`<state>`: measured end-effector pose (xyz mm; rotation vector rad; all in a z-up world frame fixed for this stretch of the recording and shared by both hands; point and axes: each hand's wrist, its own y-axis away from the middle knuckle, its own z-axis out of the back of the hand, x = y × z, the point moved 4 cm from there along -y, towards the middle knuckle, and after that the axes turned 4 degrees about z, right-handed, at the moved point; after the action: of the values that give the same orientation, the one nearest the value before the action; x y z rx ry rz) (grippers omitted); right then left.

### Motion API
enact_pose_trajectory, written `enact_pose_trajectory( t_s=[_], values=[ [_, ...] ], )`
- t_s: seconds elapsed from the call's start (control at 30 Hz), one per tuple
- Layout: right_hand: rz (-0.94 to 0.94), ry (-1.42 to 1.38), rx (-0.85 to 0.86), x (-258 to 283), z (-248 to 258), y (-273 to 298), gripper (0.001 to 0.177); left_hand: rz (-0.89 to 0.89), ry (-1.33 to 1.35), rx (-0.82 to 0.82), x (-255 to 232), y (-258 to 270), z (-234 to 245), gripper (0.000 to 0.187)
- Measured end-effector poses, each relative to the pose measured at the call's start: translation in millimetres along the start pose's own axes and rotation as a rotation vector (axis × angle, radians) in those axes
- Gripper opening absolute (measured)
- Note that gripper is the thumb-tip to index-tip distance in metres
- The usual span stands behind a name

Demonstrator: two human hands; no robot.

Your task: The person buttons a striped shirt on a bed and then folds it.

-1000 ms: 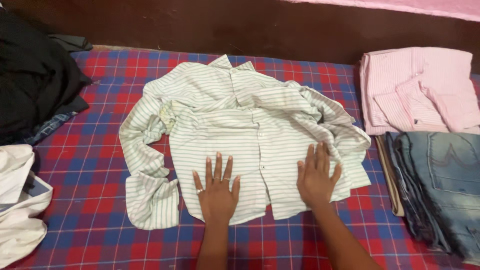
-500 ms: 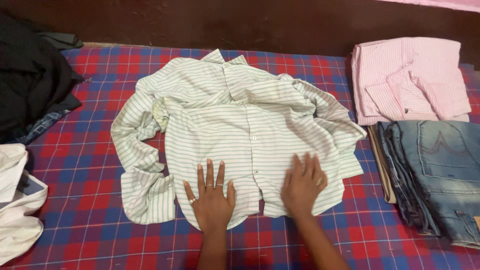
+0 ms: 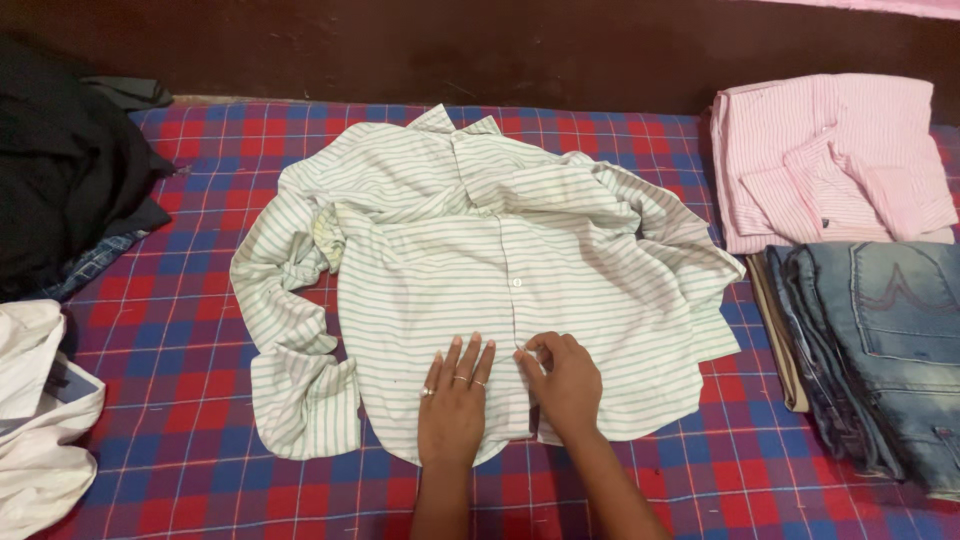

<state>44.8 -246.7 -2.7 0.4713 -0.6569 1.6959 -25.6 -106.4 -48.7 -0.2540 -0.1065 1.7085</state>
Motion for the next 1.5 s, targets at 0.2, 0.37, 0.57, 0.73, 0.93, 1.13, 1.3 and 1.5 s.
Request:
enact_pose_trajectory(
  t_s=[0.2,0.37,0.57,0.73,0.93,1.13,1.3,1.5],
  values=[
    [0.091,0.099,-0.086,19,6,0,0.013,0.265,0.391,-0.06,-15,-22,29,0.036],
    [-0.093,-0.073,-0.116,11,6,-10,0.014,0.194,0.573,-0.31,-34,-27,49,0.025],
    [-0.417,-0.289,-0.013,-9,3,-8,0.012,0.304,0.72,-0.211,-29,-34,47,0.02],
    [-0.575,-0.57,0.047,-22,-9,-7,0.01,0.469,0.704,-0.132,-28,-42,21,0.009],
    [-0.57,-0.912,0.198,-42,-29,-10,0.01,0.516,0.659,-0.052,-25,-45,-19,0.008],
    [-0.604,-0.697,0.156,-38,-25,-17,0.019,0.6,0.769,0.108,-20,-50,-37,0.007],
    [-0.518,-0.441,0.171,-38,-23,-19,0.023,0.602,0.78,0.142,-18,-52,-37,0.013],
    [-0.458,-0.511,0.148,-46,-30,-16,0.022,0.599,0.797,0.222,-18,-54,-27,0.02]
  ],
)
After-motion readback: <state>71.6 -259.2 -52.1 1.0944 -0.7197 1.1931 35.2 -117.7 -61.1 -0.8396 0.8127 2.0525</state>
